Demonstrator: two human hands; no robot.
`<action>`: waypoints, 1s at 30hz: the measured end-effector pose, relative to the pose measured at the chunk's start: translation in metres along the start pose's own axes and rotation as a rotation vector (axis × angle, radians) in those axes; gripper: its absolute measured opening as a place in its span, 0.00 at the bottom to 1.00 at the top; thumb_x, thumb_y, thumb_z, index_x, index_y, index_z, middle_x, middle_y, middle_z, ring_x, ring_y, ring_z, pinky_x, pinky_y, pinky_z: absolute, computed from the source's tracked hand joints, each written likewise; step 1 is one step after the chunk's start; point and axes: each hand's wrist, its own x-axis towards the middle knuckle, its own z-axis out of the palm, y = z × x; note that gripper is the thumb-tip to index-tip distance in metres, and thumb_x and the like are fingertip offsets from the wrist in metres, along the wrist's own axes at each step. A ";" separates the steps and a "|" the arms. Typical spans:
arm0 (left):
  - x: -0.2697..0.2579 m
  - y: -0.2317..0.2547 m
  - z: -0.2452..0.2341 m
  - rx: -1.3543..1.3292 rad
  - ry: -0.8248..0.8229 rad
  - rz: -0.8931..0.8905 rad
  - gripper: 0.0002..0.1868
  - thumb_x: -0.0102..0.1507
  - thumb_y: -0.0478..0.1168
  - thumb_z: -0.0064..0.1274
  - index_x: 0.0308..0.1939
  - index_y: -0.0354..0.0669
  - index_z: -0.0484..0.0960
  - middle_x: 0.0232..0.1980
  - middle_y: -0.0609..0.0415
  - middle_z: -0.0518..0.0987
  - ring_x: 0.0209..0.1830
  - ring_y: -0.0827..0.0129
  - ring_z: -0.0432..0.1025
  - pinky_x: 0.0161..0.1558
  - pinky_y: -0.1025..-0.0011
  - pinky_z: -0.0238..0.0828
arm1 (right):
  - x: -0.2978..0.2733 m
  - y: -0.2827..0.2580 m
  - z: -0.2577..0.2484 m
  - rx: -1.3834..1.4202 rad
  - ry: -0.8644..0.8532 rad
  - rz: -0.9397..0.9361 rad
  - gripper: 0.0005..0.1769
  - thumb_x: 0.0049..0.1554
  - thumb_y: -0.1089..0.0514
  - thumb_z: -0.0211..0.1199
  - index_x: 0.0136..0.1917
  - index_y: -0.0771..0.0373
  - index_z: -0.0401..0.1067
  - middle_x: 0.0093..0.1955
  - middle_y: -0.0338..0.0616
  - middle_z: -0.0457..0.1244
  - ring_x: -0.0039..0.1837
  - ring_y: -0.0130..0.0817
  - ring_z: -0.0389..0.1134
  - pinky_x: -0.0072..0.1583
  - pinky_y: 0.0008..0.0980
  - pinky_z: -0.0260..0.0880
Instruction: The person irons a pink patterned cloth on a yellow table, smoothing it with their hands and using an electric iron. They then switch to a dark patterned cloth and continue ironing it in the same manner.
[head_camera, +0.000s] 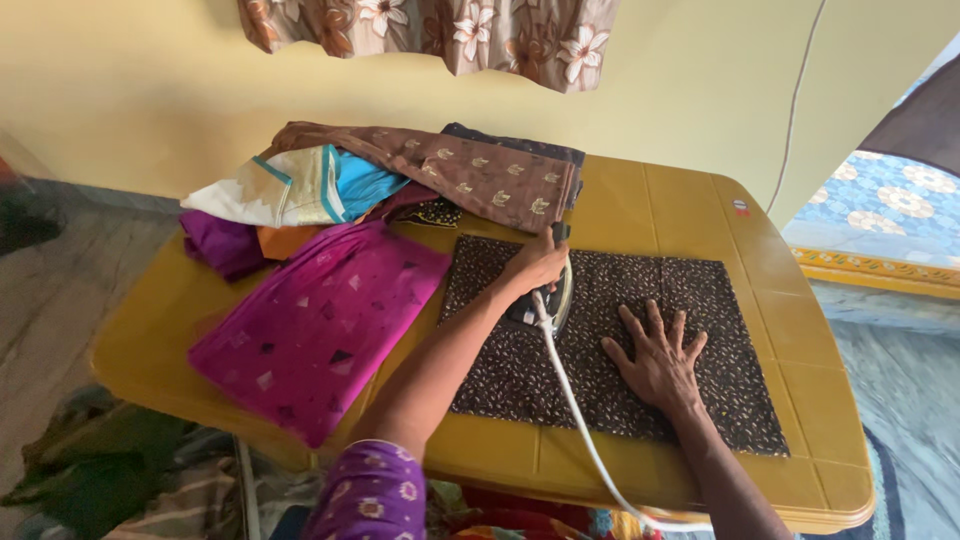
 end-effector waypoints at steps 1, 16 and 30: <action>0.010 -0.001 0.002 -0.007 0.005 -0.030 0.22 0.71 0.48 0.40 0.56 0.31 0.59 0.25 0.49 0.77 0.17 0.67 0.74 0.18 0.70 0.77 | 0.001 -0.001 -0.001 0.004 0.001 0.004 0.43 0.57 0.24 0.48 0.80 0.39 0.53 0.85 0.47 0.39 0.83 0.66 0.34 0.72 0.80 0.26; -0.139 0.045 0.007 -0.040 -0.067 -0.178 0.19 0.73 0.49 0.36 0.55 0.34 0.64 0.26 0.55 0.73 0.16 0.72 0.68 0.16 0.74 0.70 | 0.000 0.006 0.010 0.096 0.115 -0.038 0.37 0.61 0.29 0.47 0.77 0.45 0.62 0.84 0.44 0.47 0.84 0.57 0.40 0.77 0.74 0.32; -0.208 0.021 -0.052 0.411 0.255 0.220 0.18 0.72 0.44 0.42 0.57 0.33 0.79 0.52 0.39 0.75 0.46 0.52 0.74 0.47 0.55 0.73 | -0.069 -0.153 -0.028 0.619 0.396 -0.274 0.40 0.59 0.51 0.61 0.76 0.70 0.50 0.54 0.64 0.65 0.51 0.56 0.69 0.51 0.54 0.71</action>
